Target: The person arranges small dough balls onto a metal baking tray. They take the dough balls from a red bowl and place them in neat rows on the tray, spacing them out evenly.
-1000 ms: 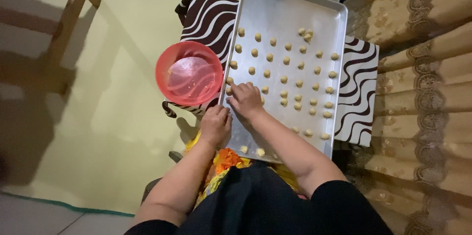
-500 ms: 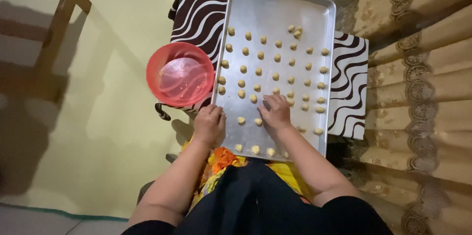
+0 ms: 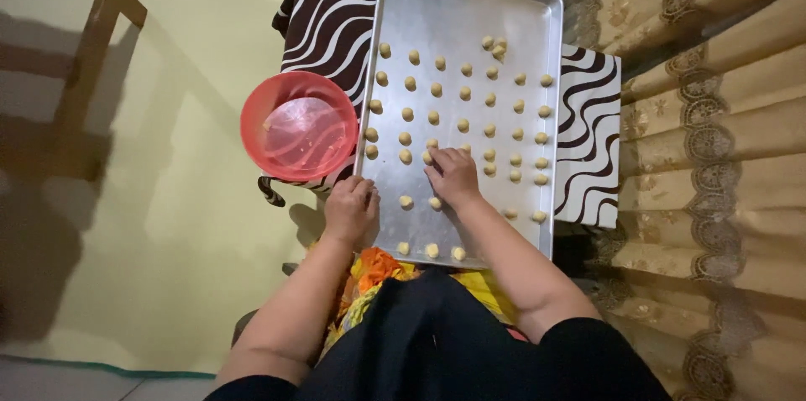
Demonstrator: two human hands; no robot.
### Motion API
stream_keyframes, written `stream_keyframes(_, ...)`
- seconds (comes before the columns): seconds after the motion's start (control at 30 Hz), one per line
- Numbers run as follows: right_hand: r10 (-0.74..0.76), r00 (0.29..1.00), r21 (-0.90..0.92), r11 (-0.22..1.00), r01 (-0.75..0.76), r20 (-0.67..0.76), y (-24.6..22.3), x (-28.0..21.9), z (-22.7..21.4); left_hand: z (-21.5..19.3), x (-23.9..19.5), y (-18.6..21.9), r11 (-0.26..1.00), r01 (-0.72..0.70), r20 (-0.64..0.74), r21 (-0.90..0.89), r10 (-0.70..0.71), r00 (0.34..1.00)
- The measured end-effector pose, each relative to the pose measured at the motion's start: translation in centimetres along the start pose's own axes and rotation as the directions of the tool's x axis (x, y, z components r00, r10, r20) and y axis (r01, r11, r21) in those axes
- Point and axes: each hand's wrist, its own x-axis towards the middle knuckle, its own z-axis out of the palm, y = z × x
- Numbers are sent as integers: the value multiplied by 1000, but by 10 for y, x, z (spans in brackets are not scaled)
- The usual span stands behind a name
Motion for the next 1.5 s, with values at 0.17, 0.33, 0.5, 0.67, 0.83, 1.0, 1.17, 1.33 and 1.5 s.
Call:
stream_keyframes(0.17, 84, 995, 110, 991, -77, -59, 19, -10, -46, -5, 2, 5, 1000, 23, -1, 10, -23, 1000)
stream_keyframes(0.33, 114, 979, 43, 993, -109, -166, 78, -58, -80, -4, 0, 2, 999, 7, -9, 33, -7, 1000)
stream_keyframes(0.5, 243, 966, -17, 969, -245, -88, 76, -90, -114, -21, 7, 11, 998, -12, 52, -57, 15, 999)
stream_keyframes(0.67, 227, 971, 21, 974, -226, -78, 48, -93, -120, -4, -5, -9, 999, -41, 123, -16, 43, 992)
stream_keyframes(0.83, -41, 999, 30, 999, 41, 0, -20, -73, -105, -24, 4, 9, 999, -35, 101, 24, 33, 994)
stream_keyframes(1.0, -142, 982, -96, 983, 154, 125, -62, -64, -62, -25, 2, 7, 992, -94, 111, 83, 84, 990)
stream_keyframes(1.17, -113, 976, -164, 976, 144, 184, -77, -42, -43, -26, 1, 11, 990, -107, 91, 89, 99, 991)
stream_keyframes(1.33, 7, 951, -156, 987, 43, 310, -65, -46, -47, -26, 3, 13, 988, -117, 74, 103, 110, 991)
stream_keyframes(1.5, -1, 977, -68, 998, 15, 211, -29, -84, -35, -13, 11, 23, 970, -240, 139, 36, 233, 963)
